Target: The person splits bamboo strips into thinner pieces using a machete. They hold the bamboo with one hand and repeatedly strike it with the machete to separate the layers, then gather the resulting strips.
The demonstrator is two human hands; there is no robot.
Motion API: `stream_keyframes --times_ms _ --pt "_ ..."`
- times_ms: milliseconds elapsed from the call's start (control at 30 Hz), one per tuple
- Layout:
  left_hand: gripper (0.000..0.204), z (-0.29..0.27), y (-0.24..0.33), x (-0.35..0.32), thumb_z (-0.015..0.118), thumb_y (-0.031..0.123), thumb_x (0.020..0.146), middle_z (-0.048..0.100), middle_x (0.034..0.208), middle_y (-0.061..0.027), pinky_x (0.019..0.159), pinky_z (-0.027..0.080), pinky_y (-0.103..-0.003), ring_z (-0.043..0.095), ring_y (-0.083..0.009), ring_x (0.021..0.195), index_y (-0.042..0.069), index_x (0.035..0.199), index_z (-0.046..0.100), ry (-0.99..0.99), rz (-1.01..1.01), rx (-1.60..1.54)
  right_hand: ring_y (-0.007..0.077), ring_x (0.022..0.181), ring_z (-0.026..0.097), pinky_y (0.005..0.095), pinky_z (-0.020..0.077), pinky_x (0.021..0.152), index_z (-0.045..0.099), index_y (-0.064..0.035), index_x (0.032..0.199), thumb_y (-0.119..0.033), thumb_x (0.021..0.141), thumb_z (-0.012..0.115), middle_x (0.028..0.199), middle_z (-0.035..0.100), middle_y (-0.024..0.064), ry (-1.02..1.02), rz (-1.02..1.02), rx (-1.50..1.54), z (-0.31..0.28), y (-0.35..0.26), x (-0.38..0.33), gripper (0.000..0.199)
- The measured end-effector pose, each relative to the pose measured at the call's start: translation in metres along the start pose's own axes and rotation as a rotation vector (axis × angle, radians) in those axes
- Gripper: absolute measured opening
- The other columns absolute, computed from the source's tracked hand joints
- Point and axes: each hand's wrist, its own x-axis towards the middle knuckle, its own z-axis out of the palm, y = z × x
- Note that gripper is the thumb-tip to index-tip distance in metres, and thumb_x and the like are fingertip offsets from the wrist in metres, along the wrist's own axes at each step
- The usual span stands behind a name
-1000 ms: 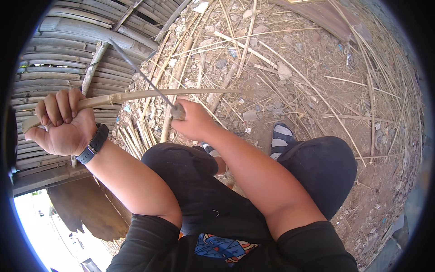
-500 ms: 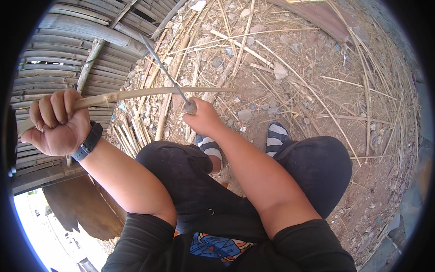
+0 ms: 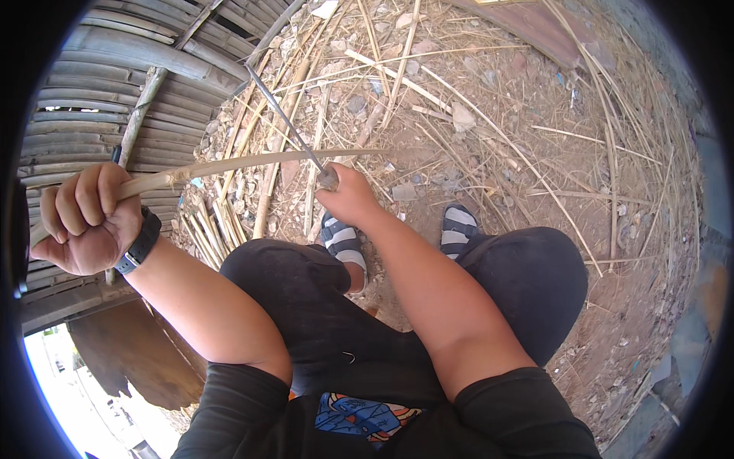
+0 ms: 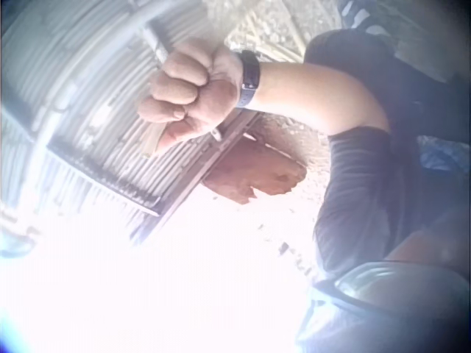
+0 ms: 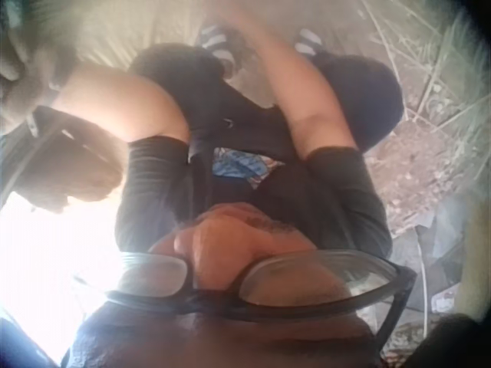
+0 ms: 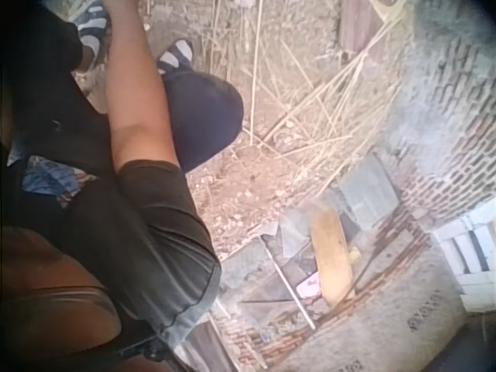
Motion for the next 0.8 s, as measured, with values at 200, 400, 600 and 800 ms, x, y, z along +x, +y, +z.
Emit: stream_keyframes --times_ms 200,400,600,800 --pt "0.044 -0.009 -0.001 0.0 0.079 0.048 0.082 0.032 0.047 0.0138 0.046 0.022 -0.022 0.024 -0.0041 0.04 0.026 0.063 0.046 -0.038 -0.01 -0.004 0.0351 0.097 0.069 0.0408 0.0538 0.088 0.057 0.0123 0.125 -0.02 0.077 0.071 0.099 0.071 0.0256 -0.067 0.746 0.183 -0.013 0.075 -0.017 0.059" --pt "0.045 0.001 -0.003 0.006 0.08 0.048 0.08 0.033 0.046 0.0141 0.044 0.021 -0.022 0.024 -0.0041 0.039 0.027 0.061 0.045 0.001 0.014 0.031 0.0308 0.067 0.069 0.0422 0.0551 0.063 0.062 0.0097 0.101 -0.019 0.078 0.07 0.079 0.07 0.0221 0.318 0.11 -0.259 0.008 0.095 -0.015 0.037" --pt "0.042 0.001 0.0 -0.003 0.074 0.049 0.087 0.035 0.05 0.0126 0.044 0.02 -0.022 0.024 -0.0046 0.041 0.026 0.067 0.045 -0.091 0.006 0.033 0.0439 0.103 0.067 0.046 0.0522 0.093 0.065 0.0082 0.109 -0.024 0.076 0.07 0.103 0.069 0.0318 0.038 0.779 0.265 0.002 0.095 -0.016 0.047" --pt "0.045 0.0 0.002 0.002 0.075 0.049 0.082 0.03 0.045 0.0136 0.047 0.024 -0.022 0.022 -0.0036 0.038 0.027 0.059 0.043 -0.01 -0.032 0.021 0.0309 0.073 0.068 0.0391 0.0551 0.072 0.064 0.0017 0.112 -0.018 0.076 0.069 0.085 0.071 0.021 0.33 0.016 -0.217 0.022 0.097 -0.009 0.041"
